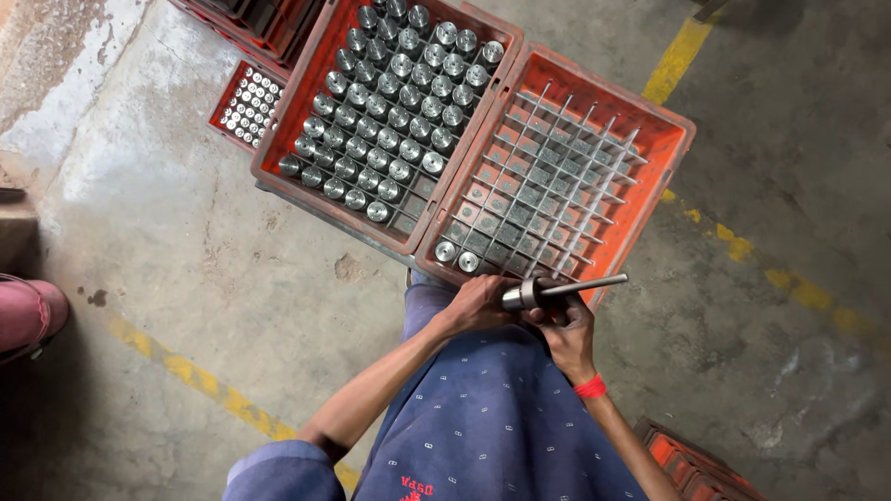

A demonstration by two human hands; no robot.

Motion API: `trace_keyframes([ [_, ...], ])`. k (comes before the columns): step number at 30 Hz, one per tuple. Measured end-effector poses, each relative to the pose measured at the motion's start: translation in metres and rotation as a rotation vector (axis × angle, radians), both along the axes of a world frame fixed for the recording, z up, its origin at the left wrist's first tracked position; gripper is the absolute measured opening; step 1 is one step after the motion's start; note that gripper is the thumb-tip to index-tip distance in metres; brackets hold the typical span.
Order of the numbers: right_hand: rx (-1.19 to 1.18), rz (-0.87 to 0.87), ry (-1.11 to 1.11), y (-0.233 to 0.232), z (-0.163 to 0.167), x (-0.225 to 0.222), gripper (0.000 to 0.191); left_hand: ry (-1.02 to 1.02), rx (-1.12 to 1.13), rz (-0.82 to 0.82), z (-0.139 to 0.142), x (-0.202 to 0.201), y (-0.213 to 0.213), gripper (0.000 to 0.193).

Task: The person repeatedly picks small metal parts from one red crate and places them into another red crate with a grid insert. The person then moves a full crate to a stack and retrieves another crate to continue the process.

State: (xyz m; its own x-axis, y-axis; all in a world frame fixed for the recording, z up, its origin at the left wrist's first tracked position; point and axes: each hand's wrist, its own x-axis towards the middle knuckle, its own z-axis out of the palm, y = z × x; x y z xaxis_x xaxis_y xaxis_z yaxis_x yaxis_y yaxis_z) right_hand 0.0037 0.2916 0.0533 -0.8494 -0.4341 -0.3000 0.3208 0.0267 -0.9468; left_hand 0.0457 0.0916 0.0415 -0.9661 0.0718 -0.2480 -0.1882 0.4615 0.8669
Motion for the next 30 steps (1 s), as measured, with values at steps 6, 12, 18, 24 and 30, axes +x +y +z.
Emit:
trace_keyframes([
  [6, -0.102, -0.164, -0.306, 0.027, -0.049, -0.011, 0.036, -0.035, 0.045, -0.132, -0.02, -0.001, -0.009, 0.05],
  [12, -0.341, -0.411, -0.234, 0.051, -0.089, -0.03, 0.029, 0.333, -0.345, -0.268, -0.069, -0.019, -0.052, 0.024],
  [18, -0.342, -0.497, -0.294, 0.035, -0.102, -0.013, 0.033, 0.411, -0.563, -0.473, -0.113, -0.017, -0.043, 0.023],
  [24, -0.321, -0.63, -0.286, -0.001, -0.067, 0.003, 0.071, 0.695, -0.468, -0.366, -0.11, -0.006, -0.066, 0.038],
  [30, -0.288, -0.545, -0.31, -0.009, -0.061, 0.016, 0.03, 0.415, -0.558, 0.079, -0.09, -0.043, -0.182, 0.028],
])
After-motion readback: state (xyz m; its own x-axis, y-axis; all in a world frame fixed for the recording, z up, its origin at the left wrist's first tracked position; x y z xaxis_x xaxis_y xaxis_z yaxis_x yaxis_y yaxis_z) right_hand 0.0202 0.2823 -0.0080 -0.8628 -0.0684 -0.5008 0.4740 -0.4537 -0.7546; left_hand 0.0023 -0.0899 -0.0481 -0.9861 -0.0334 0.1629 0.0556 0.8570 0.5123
